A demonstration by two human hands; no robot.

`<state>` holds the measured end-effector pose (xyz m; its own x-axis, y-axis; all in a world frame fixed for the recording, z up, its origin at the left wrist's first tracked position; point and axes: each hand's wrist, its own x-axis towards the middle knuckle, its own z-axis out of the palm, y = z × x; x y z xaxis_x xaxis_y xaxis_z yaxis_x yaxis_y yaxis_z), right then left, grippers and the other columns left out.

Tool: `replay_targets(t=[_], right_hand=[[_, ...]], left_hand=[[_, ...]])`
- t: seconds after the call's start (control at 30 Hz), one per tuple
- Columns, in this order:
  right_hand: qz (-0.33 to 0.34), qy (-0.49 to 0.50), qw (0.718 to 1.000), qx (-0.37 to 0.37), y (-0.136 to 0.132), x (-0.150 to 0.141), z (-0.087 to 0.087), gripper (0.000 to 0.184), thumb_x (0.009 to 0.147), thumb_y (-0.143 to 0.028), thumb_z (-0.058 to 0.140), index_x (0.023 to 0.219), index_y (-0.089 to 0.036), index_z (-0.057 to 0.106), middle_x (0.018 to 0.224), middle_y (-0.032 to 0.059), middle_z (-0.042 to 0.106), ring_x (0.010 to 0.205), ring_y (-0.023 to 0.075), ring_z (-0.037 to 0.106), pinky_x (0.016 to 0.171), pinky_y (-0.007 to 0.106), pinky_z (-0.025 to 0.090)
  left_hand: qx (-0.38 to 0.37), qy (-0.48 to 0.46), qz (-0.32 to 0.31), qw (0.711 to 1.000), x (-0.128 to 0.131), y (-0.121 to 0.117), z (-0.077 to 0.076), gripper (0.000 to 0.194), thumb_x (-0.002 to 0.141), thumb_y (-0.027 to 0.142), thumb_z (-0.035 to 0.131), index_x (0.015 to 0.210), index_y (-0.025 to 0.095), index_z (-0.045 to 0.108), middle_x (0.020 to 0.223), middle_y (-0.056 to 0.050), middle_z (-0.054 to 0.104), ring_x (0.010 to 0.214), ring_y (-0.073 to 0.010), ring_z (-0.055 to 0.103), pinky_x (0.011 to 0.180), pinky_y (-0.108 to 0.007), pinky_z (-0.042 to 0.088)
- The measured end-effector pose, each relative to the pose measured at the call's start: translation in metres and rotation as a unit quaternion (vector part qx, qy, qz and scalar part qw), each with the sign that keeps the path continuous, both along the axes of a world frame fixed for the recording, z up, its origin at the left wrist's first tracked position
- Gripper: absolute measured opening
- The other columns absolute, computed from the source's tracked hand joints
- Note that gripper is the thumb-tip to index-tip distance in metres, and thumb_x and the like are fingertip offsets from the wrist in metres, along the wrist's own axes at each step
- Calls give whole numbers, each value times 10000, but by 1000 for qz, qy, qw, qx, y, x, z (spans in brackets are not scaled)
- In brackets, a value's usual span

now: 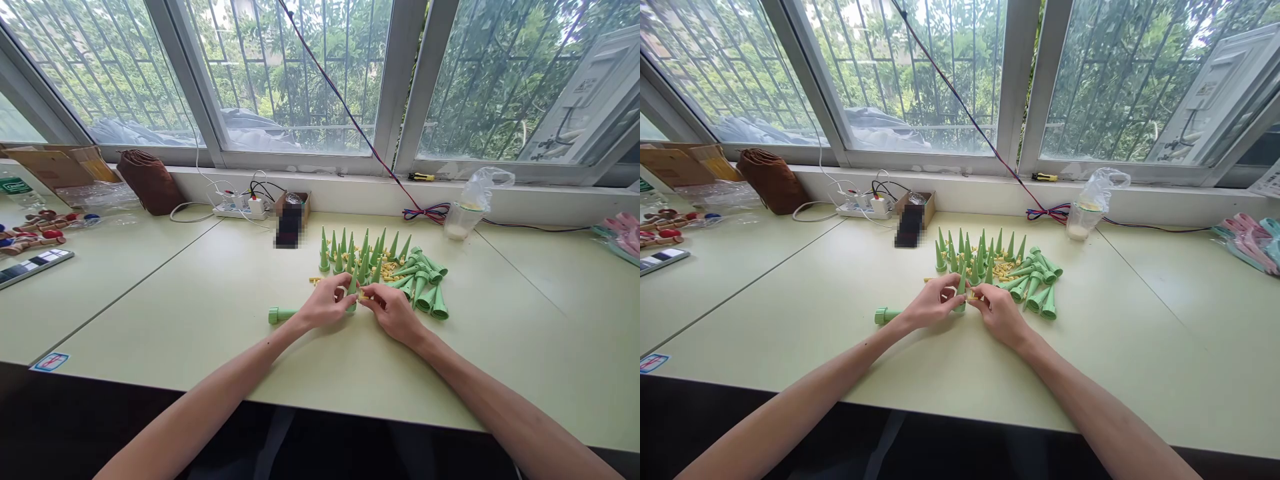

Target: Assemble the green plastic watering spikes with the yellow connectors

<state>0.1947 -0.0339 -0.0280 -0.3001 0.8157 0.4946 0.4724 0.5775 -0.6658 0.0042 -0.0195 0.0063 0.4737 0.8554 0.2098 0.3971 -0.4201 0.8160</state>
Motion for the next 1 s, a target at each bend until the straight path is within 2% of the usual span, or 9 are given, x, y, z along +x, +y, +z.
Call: replay_targets(t=[0.3, 0.67, 0.87, 1.0], right_hand=[[4, -5, 1000, -18, -2, -1, 3, 104, 931, -220, 556, 934, -169, 647, 808, 41, 679, 666, 159, 585, 618, 264, 442], [9, -19, 999, -42, -4, -1, 8, 178, 962, -242, 490, 904, -163, 639, 731, 27, 630, 626, 153, 540, 611, 258, 417], [14, -31, 998, -47, -5, -1, 11, 225, 979, -241, 442, 845, -175, 610, 676, 7, 576, 607, 147, 502, 599, 255, 388], [11, -40, 998, -38, -5, -1, 9, 299, 994, -277, 408, 730, -188, 516, 639, -5, 529, 578, 138, 451, 574, 253, 350]], left_hand=[[8, -9, -10, 1000, -1, -1, 1, 146, 867, 268, 555, 957, 157, 584, 828, 2, 573, 527, -69, 398, 517, -224, 410], [2, -30, -19, 999, -1, -1, 2, 171, 882, 280, 560, 992, 154, 595, 858, -18, 580, 548, -75, 453, 548, -234, 461], [-2, -40, -27, 999, -1, -1, 3, 184, 885, 279, 565, 1016, 155, 599, 866, -22, 583, 568, -82, 483, 572, -241, 486], [0, -41, -24, 999, -1, -2, 3, 186, 885, 272, 564, 1025, 154, 599, 857, -16, 584, 559, -78, 461, 569, -239, 485]])
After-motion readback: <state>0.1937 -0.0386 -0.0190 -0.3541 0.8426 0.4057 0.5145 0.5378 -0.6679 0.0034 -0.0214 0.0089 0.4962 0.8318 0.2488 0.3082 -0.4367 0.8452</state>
